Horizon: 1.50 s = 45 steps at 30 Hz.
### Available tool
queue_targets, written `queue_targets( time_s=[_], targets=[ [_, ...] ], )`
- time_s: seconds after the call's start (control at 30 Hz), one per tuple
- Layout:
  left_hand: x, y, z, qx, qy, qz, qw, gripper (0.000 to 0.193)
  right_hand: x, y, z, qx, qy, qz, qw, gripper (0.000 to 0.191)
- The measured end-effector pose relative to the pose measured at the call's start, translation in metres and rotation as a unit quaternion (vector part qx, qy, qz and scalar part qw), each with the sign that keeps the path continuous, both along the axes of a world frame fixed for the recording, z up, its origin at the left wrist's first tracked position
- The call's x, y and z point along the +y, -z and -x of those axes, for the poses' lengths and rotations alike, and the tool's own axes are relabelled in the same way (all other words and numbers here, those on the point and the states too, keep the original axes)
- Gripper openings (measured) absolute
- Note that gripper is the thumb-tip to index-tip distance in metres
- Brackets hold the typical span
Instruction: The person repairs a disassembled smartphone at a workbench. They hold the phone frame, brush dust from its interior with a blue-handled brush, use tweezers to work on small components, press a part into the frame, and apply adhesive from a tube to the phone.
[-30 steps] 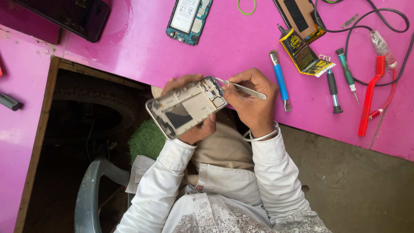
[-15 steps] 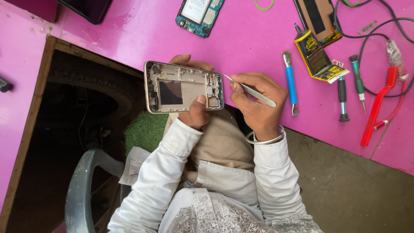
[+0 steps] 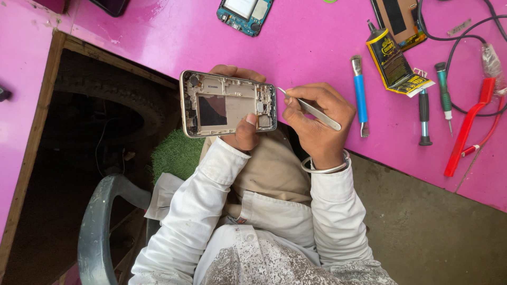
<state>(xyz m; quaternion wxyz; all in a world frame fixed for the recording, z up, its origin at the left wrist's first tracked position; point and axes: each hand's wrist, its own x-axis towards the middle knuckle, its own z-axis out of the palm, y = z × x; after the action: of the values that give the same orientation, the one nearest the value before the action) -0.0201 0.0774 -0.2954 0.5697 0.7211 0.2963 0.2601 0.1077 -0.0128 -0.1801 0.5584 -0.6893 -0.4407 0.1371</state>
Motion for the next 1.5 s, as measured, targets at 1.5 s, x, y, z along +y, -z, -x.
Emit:
queue_targets(
  time_s=[1.5],
  targets=[
    [0.002, -0.068, 0.014, -0.344, -0.045, 0.055, 0.936, 0.061, -0.087, -0.017, -0.018, -0.302, 0.262, 0.230, 0.887, 0.021]
  ],
)
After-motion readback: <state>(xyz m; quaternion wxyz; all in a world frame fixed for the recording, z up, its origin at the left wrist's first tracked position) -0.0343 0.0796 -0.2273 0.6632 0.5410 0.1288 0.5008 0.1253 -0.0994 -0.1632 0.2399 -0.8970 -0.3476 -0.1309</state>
